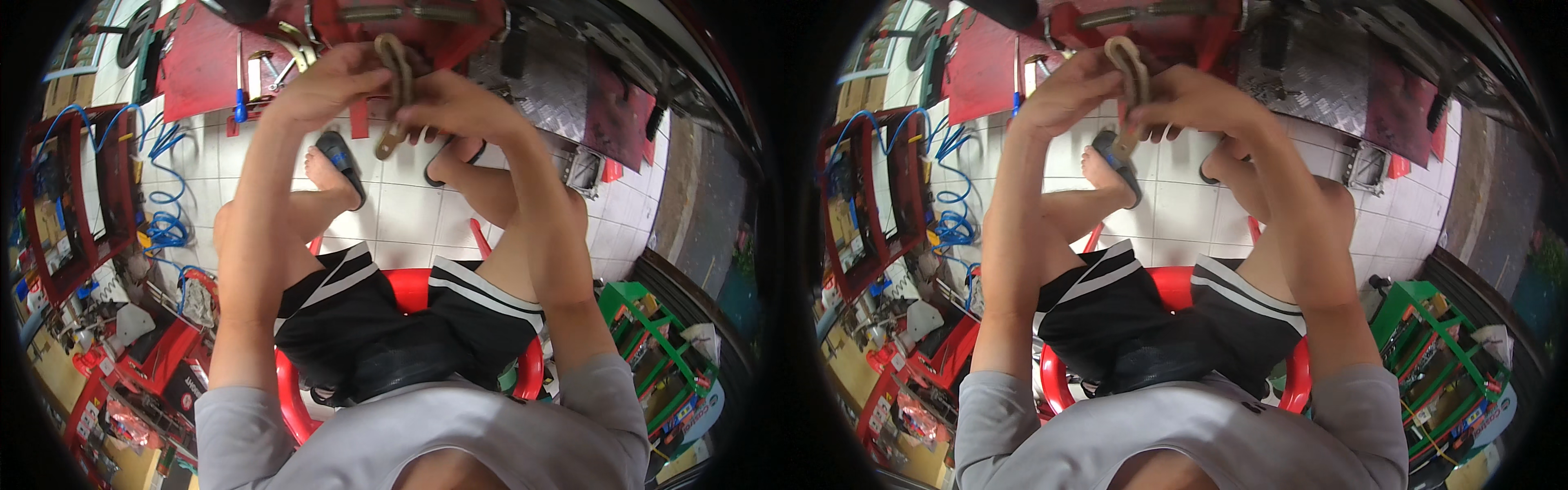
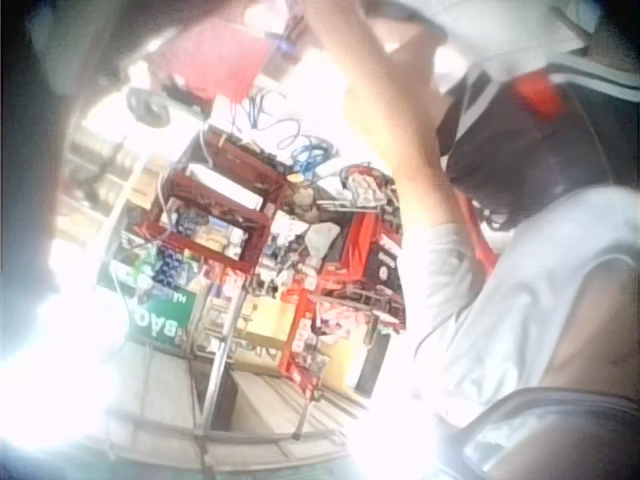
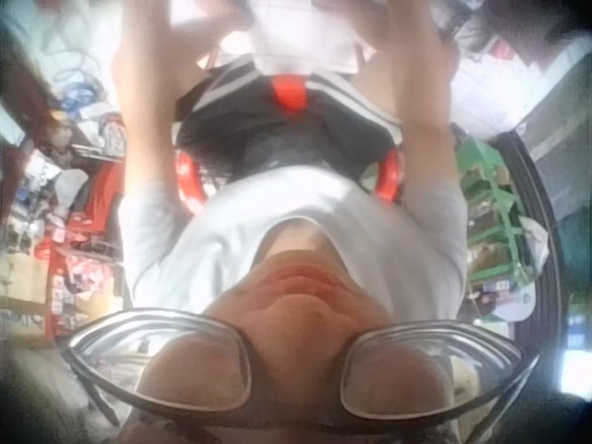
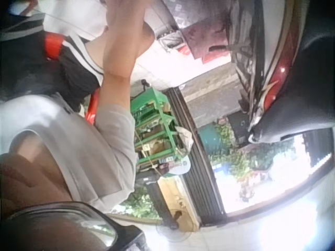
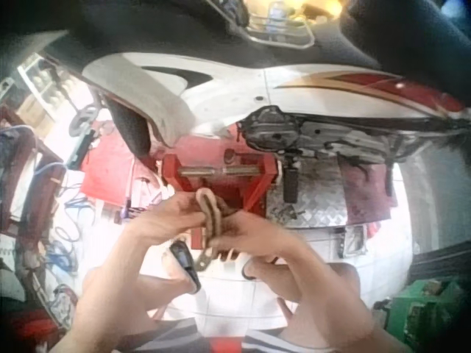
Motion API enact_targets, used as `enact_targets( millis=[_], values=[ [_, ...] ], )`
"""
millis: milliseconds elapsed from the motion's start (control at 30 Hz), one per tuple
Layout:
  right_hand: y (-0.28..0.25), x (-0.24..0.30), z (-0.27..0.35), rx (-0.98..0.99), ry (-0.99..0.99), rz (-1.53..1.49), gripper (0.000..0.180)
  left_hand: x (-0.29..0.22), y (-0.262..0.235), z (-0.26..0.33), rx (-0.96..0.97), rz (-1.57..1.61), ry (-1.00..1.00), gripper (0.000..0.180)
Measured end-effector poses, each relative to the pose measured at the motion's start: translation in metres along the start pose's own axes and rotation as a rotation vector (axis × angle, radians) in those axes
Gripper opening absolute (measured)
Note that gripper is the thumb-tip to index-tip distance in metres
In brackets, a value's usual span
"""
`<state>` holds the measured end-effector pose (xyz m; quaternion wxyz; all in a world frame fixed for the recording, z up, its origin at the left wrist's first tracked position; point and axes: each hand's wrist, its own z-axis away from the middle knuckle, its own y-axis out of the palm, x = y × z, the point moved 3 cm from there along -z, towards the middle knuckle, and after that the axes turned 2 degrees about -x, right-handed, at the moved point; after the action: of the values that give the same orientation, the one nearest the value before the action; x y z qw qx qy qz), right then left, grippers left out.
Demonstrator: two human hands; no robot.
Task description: The person sits on a low stool and works on the brake assembly of a scooter. They handle brake shoes and springs, placing them into a red bench vise and manipulating them with their hands.
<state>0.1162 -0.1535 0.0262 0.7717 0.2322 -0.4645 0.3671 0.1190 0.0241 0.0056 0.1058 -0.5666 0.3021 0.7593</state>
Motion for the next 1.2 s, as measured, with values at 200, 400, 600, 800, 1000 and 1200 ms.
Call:
enact_targets(
  millis=[200, 400, 600, 800, 1000, 1200],
  values=[
    [0.022, -0.028, 0.037, -0.057, 0.212, 1.028, 0.040, 0.005, -0.013, 0.000, -0.146, -0.089, -0.163, 0.035],
    [-0.084, 0.008, 0.129, -0.533, 0.191, 0.673, 0.024, 0.021, -0.013, 0.005, -0.315, -0.626, -0.249, 0.025],
    [-0.178, -0.067, 0.096, -0.323, 0.301, 0.799, 0.033, 0.060, -0.033, 0.006, -0.116, -1.378, -0.302, 0.022],
    [-0.177, -0.225, 0.016, -0.087, 0.222, 1.142, 0.023, 0.035, -0.012, 0.005, -0.064, -1.224, -0.554, 0.025],
    [-0.160, -0.256, -0.017, -0.404, 0.207, 1.291, 0.030, 0.032, -0.020, 0.010, -0.068, -1.277, -0.618, 0.028],
    [-0.159, -0.259, -0.031, -0.362, 0.189, 1.321, 0.030, 0.038, -0.028, 0.008, -0.070, -1.272, -0.573, 0.028]
  ],
)
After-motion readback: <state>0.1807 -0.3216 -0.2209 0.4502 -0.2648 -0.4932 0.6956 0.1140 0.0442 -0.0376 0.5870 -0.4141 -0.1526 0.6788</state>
